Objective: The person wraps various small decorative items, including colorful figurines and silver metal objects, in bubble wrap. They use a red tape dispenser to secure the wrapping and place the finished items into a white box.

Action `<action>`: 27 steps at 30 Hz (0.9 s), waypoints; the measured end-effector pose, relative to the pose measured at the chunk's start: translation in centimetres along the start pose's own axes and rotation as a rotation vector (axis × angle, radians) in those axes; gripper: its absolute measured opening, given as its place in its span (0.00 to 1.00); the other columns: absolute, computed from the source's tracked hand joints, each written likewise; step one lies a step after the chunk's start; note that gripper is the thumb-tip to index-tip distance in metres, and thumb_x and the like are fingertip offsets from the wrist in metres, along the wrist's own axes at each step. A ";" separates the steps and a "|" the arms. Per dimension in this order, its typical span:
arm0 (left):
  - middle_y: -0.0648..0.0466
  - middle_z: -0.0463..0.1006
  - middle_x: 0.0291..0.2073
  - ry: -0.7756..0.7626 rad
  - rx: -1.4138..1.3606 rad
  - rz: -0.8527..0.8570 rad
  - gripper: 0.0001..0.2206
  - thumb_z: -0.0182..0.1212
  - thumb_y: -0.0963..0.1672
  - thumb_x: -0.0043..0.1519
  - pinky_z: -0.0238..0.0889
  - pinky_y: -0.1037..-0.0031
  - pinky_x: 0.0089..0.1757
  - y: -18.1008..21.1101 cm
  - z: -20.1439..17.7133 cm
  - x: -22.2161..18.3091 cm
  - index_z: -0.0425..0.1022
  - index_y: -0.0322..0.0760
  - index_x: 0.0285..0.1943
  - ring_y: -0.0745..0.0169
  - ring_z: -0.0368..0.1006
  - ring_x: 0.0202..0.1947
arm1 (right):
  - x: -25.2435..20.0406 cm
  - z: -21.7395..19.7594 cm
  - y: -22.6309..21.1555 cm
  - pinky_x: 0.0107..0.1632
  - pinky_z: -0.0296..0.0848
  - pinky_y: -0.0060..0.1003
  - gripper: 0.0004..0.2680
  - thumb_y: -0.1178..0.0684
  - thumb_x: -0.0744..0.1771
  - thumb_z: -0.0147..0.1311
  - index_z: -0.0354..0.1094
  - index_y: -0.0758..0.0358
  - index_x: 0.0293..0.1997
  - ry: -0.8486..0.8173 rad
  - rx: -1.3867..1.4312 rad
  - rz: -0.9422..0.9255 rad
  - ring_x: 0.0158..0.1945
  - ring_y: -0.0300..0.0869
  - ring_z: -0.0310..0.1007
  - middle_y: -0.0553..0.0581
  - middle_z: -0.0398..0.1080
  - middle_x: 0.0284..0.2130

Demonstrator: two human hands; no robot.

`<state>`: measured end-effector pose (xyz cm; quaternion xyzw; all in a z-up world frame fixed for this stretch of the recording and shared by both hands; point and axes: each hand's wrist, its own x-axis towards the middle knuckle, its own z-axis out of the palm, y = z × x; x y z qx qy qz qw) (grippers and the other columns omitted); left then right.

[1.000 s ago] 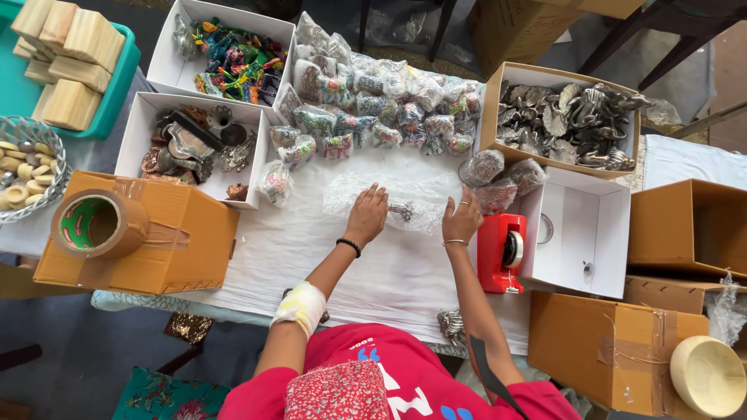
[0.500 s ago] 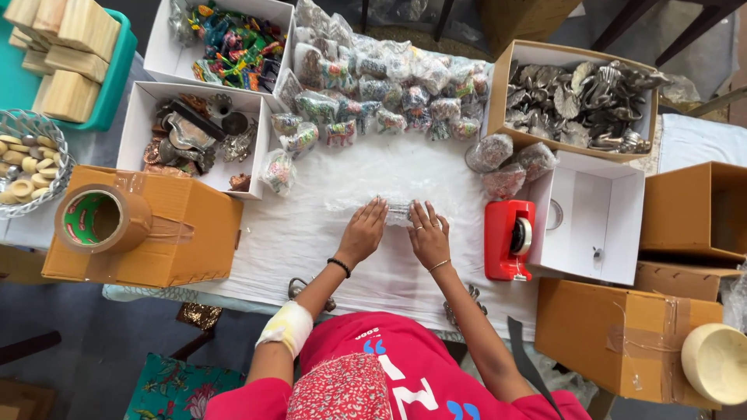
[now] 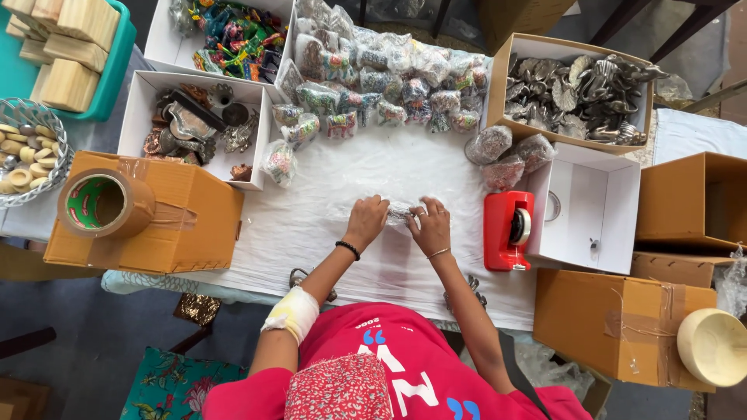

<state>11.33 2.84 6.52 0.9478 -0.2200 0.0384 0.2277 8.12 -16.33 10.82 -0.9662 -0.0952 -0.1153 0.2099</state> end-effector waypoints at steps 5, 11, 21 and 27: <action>0.52 0.75 0.50 0.063 0.145 0.097 0.07 0.65 0.47 0.58 0.60 0.60 0.50 -0.5 -2.7 -1.2 0.76 0.44 0.40 0.54 0.67 0.57 | -0.6 1.1 2.0 0.61 0.62 0.47 0.07 0.52 0.64 0.61 0.73 0.59 0.43 -0.095 -0.003 -0.176 0.64 0.48 0.68 0.52 0.74 0.49; 0.57 0.75 0.52 0.078 0.164 0.286 0.12 0.61 0.50 0.63 0.58 0.60 0.55 -1.1 -2.5 -4.9 0.76 0.44 0.50 0.56 0.66 0.62 | -4.8 1.5 2.3 0.60 0.66 0.44 0.08 0.51 0.63 0.65 0.73 0.56 0.42 -0.136 0.114 -0.258 0.58 0.42 0.70 0.52 0.74 0.54; 0.56 0.77 0.57 -0.100 -0.005 0.053 0.14 0.51 0.49 0.72 0.62 0.60 0.47 -2.3 -1.3 -3.6 0.75 0.41 0.59 0.58 0.71 0.51 | -3.4 2.3 1.9 0.57 0.69 0.47 0.17 0.55 0.57 0.68 0.76 0.55 0.49 -0.065 0.171 -0.195 0.55 0.56 0.70 0.58 0.71 0.54; 0.55 0.69 0.67 -0.266 0.295 -0.142 0.19 0.44 0.55 0.71 0.55 0.47 0.55 -6.3 -0.7 1.5 0.76 0.48 0.58 0.46 0.61 0.64 | -4.1 2.9 3.1 0.56 0.72 0.44 0.13 0.55 0.60 0.68 0.75 0.54 0.48 -0.230 0.215 -0.192 0.52 0.49 0.73 0.52 0.73 0.55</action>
